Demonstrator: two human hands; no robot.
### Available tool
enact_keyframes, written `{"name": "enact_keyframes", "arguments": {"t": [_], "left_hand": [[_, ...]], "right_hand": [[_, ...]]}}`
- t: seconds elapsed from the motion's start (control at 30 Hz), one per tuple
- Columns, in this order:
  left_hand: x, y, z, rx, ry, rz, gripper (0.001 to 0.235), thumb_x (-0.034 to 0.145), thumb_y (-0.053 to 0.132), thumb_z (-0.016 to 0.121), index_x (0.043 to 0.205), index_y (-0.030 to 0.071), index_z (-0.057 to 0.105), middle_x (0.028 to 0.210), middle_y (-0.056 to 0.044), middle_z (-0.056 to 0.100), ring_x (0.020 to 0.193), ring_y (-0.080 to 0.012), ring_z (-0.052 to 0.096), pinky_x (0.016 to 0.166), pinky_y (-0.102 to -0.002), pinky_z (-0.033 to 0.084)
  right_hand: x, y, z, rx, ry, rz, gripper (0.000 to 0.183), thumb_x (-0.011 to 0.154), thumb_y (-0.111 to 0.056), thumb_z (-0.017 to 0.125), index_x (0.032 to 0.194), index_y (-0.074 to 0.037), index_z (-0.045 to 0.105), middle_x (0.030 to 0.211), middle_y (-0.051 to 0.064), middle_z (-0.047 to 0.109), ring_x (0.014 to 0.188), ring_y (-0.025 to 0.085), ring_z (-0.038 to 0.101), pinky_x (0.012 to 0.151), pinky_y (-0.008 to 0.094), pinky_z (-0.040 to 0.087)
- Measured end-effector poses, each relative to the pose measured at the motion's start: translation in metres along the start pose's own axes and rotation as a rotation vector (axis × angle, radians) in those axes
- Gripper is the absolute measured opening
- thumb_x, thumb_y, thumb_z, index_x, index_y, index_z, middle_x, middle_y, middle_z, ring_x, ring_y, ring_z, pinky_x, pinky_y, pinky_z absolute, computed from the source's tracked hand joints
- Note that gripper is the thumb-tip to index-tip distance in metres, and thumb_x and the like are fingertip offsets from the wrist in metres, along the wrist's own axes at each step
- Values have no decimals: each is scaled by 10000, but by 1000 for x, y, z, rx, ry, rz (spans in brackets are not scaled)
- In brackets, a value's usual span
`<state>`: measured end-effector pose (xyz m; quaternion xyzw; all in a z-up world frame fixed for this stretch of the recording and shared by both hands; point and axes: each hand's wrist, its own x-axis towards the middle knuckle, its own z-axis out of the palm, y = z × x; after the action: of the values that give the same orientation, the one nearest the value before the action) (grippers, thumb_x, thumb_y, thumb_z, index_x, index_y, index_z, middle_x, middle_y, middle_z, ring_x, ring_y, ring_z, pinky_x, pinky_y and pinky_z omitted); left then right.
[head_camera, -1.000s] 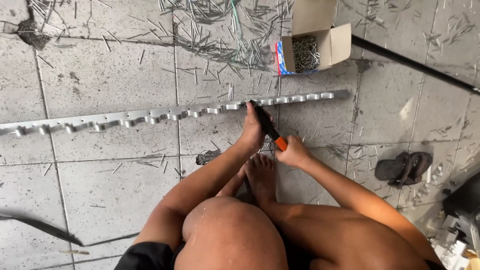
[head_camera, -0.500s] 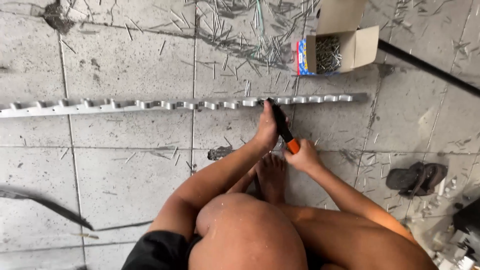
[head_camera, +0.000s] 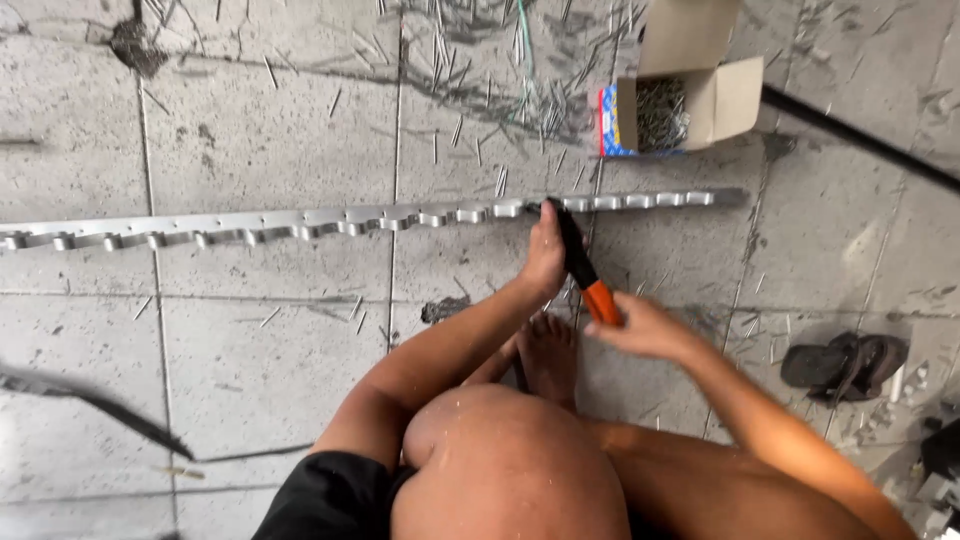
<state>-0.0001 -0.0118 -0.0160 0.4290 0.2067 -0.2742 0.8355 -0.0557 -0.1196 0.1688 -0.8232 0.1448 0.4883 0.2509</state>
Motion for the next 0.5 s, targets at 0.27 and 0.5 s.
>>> {"name": "enact_keyframes", "arguments": {"t": [0.27, 0.5], "left_hand": [[2, -5, 18, -188, 80, -21, 758, 994, 695, 470, 752, -13, 593, 611, -231, 633, 544, -296, 673, 533, -416, 594], [-6, 17, 19, 157, 130, -154, 1150, 853, 840, 470, 1437, -143, 348, 1482, -365, 389, 1443, -458, 359, 1249, -514, 231]], "right_hand": [[38, 24, 20, -92, 139, 67, 391, 800, -379, 730, 824, 9, 692, 668, 146, 679, 652, 301, 703, 583, 391, 540], [-27, -31, -50, -124, 22, 334, 351, 652, -428, 779, 730, -87, 801, 683, 126, 762, 733, 281, 757, 716, 394, 543]]}}
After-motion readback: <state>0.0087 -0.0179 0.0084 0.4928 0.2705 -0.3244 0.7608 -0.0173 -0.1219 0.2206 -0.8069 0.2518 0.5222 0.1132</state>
